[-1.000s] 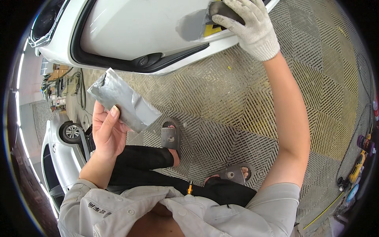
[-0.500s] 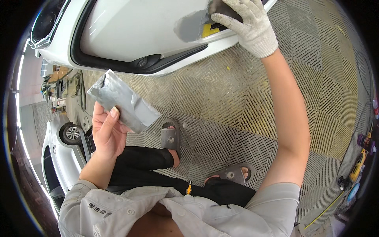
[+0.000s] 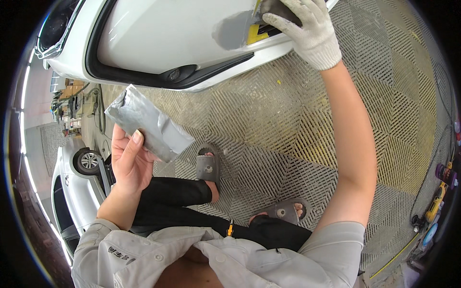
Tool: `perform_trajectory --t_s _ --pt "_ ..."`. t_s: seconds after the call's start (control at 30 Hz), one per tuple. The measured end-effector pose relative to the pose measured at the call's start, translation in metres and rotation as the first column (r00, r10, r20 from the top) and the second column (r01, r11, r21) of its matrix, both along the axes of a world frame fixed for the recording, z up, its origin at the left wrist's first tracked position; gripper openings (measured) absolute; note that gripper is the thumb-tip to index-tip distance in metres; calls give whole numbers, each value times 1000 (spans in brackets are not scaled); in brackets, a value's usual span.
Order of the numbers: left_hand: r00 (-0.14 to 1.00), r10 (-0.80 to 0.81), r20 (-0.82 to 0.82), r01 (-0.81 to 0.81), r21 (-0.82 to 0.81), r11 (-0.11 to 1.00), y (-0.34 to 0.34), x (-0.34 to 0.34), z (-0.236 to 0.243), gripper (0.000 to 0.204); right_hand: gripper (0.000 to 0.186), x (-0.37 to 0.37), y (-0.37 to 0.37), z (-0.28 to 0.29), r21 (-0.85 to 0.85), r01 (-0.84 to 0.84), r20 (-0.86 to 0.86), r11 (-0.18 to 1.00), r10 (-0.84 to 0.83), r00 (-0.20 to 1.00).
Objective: The person applies gray body filler to a small area on the front bumper of a white car using a metal spreader. They repeatedly scoop filler from a foil packet and smooth it onto the surface near the grille, then walk around the vehicle.
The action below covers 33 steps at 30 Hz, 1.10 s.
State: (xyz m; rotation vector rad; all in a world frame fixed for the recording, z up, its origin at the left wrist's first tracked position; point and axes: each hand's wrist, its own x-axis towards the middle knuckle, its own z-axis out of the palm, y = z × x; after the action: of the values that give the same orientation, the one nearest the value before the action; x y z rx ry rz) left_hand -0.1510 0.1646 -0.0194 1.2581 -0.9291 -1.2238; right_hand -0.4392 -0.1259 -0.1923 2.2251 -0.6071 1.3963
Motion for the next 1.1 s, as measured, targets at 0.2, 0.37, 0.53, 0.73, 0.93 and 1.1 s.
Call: perform_trajectory --t_s 0.2,0.37,0.53,0.73,0.93,1.1 --pt "1000 -12 -10 12 13 1000 0 -1 -1 40 54 -7 0 0 27 -12 0 1000 12 1000" --pt "1000 2 0 -2 4 1000 -1 -2 0 39 53 -6 1 4 22 -61 26 998 60 998" --pt "1000 18 -4 -18 17 1000 0 -3 -3 41 49 -6 3 6 47 -29 -21 998 30 999" --pt "1000 5 0 -5 10 1000 -2 -2 0 42 48 -2 1 -2 23 -68 24 997 68 997" --pt "1000 -18 -23 19 21 1000 -3 -5 -1 40 52 -1 7 -15 116 -15 -35 993 19 999" --pt "1000 -22 -10 22 -8 1000 -8 -9 0 37 55 8 38 -25 275 1 192 962 -56 980"
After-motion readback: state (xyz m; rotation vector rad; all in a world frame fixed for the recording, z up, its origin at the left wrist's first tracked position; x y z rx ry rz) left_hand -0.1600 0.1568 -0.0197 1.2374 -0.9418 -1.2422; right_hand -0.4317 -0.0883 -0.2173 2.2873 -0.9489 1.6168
